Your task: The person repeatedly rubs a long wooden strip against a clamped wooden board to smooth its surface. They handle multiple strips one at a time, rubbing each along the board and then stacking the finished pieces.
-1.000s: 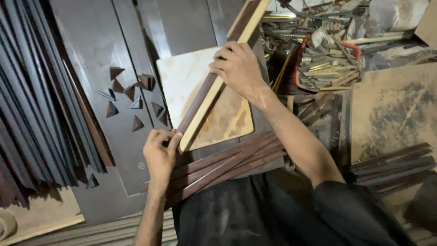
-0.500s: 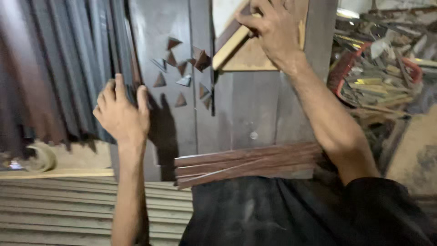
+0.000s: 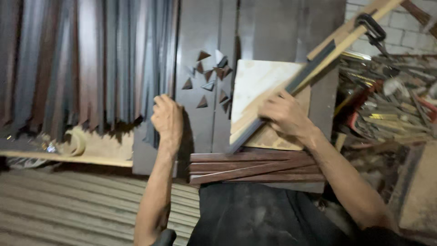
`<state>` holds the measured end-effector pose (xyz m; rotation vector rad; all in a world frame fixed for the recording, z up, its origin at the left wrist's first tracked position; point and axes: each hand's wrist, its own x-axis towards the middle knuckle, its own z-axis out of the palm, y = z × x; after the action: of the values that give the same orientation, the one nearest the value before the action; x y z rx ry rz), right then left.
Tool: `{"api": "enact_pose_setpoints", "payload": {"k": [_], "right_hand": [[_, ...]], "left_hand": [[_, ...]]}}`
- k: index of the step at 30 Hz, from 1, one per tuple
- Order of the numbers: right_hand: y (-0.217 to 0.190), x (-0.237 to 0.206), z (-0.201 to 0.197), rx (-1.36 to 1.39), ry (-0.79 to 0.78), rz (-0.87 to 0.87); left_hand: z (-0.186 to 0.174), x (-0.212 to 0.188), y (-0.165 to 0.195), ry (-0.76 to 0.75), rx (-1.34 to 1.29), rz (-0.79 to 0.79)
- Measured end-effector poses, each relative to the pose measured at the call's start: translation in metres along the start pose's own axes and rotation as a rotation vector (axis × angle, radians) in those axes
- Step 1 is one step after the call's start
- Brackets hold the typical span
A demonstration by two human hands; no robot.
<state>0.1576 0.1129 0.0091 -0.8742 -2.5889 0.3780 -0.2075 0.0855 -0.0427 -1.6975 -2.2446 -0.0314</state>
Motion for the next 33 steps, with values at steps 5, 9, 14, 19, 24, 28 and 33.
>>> {"api": "enact_pose_setpoints", "payload": {"k": [5, 9, 14, 19, 24, 28, 33], "right_hand": [[-0.086, -0.030, 0.028, 0.037, 0.129, -0.138], [-0.131, -0.041, 0.029, 0.056, 0.014, -0.099], [-0.109, -0.030, 0.005, 0.051, 0.386, 0.034], [-0.069, -0.002, -0.004, -0.346, 0.468, 0.046], [-0.023, 0.026, 0.005, -0.501, 0.127, 0.134], [0.004, 0.010, 0.006, -0.403, -0.262, 0.447], [0.015, -0.004, -0.003, -0.372, -0.116, 0.408]], "left_hand": [[-0.004, -0.002, -0.011, 0.038, -0.270, -0.047], [-0.018, -0.005, -0.023, -0.135, -0.387, -0.098], [-0.069, -0.031, -0.028, 0.066, -0.343, 0.143], [-0.108, -0.082, 0.030, 0.193, -0.554, 0.523], [-0.104, -0.083, 0.061, 0.001, -0.751, 0.513], [-0.090, -0.091, 0.059, -0.314, -1.063, 0.223], [-0.073, -0.090, 0.065, -0.726, -1.049, -0.065]]}}
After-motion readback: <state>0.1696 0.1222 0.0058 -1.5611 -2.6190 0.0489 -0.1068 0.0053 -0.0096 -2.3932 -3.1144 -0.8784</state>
